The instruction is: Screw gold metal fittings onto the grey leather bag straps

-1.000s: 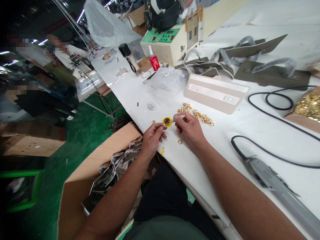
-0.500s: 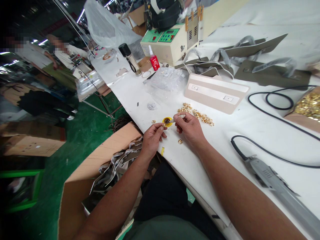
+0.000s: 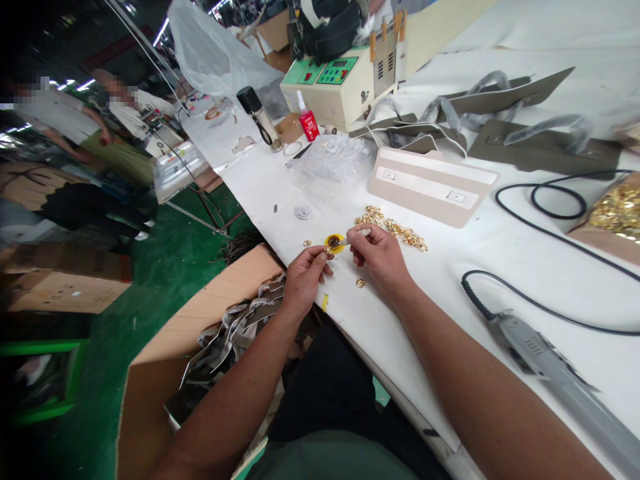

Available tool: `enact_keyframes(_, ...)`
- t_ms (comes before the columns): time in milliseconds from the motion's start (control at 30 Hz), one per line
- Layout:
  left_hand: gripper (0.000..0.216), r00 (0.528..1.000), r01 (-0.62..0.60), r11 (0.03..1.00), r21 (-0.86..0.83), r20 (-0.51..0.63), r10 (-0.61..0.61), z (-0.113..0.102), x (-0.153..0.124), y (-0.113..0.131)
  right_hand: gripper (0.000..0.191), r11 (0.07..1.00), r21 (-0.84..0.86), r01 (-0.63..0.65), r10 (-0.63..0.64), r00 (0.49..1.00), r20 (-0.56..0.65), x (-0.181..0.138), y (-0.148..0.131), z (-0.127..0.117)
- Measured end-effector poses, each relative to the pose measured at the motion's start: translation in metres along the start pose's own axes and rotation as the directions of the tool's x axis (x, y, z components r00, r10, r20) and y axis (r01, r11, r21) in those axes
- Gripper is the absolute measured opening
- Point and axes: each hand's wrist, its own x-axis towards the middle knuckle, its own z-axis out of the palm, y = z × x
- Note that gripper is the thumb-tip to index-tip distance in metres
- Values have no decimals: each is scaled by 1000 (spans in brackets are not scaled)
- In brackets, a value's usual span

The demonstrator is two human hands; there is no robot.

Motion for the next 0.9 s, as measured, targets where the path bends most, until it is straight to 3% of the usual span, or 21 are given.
enact_keyframes(300,30,1000,-3,1000,23,-8,3,0,-1,0,34,999,-51,18,-17,1000,8,-1,-2,1)
enact_keyframes(433,26,1000,-19,996,84,-13,21,3,-4,1,34,984,-167,56,-55,998,10,-2,-6,1)
enact_keyframes(600,23,994,-105,977,185,-11,109,6,-12,-1,38,983,-178,44,-47,999,-15,-4,-7,1)
enact_keyframes(733,19,970,-240,898,368,56,236,6,-21,-2,42,999,-32,1,-5,989,-148,3,-9,-9)
enact_keyframes(900,18,894,-448,712,541,286,345,7,-25,7,42,991,97,97,-57,935,-349,17,-24,-35)
